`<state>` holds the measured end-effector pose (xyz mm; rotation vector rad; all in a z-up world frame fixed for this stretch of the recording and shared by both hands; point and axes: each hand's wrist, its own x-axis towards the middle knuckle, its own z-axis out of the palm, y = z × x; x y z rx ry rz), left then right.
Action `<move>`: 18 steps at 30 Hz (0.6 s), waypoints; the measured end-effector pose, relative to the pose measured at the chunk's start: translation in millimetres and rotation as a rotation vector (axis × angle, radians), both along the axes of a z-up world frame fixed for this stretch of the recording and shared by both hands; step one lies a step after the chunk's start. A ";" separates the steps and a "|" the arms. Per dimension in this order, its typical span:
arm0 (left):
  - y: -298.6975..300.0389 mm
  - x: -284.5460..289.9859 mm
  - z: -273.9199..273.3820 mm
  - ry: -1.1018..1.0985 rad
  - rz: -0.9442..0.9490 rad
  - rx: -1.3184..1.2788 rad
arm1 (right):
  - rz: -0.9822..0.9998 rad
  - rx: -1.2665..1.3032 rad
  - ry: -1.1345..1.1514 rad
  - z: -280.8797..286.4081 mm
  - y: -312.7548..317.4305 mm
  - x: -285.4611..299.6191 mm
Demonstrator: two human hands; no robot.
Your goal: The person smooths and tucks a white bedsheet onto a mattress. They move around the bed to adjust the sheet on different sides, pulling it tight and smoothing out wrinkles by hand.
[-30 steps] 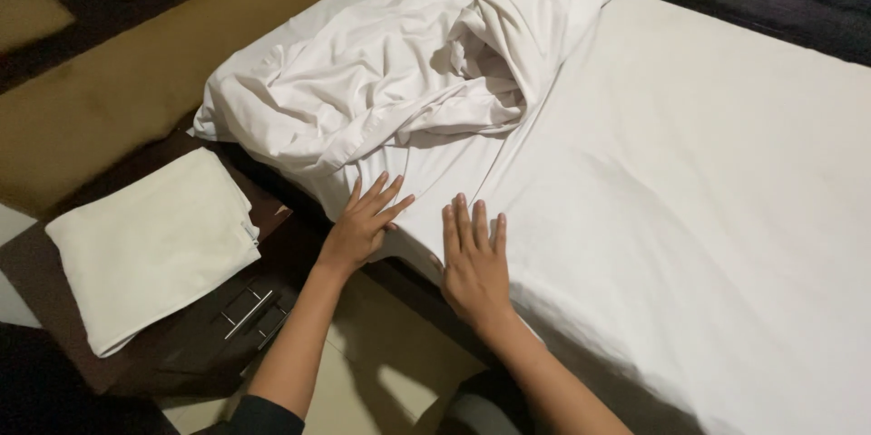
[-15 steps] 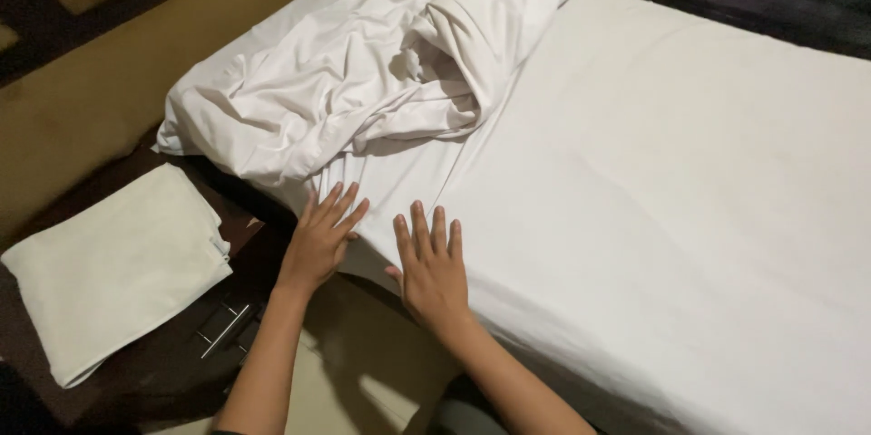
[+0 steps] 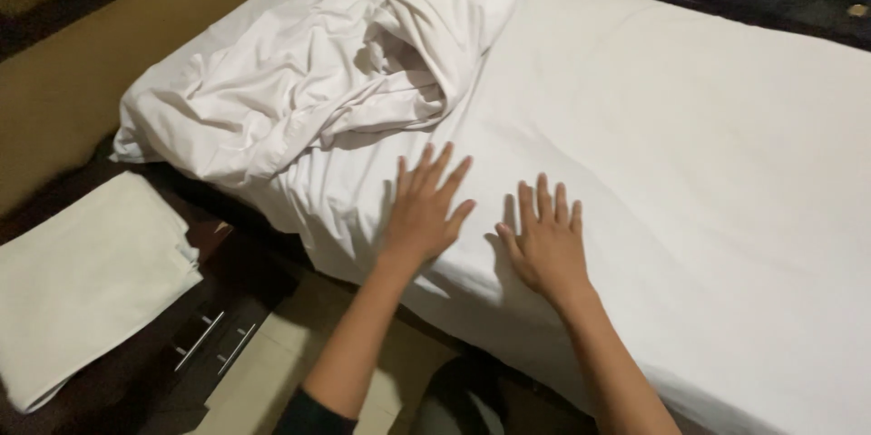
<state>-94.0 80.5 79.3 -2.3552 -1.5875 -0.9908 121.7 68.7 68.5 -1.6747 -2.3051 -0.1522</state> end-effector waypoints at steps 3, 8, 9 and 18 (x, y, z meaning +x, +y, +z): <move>14.0 42.9 -4.0 0.076 0.016 -0.032 | -0.099 -0.080 -0.001 -13.1 -4.1 18.0; 13.0 51.6 -22.5 0.163 0.140 -0.177 | -0.087 -0.025 -0.013 -21.1 -19.3 10.7; 14.7 45.9 -34.5 0.146 0.143 -0.143 | -0.083 -0.040 -0.017 -17.8 -20.5 7.1; 10.4 42.2 -36.6 0.146 0.142 -0.222 | -0.059 0.063 0.052 -25.5 -29.9 5.2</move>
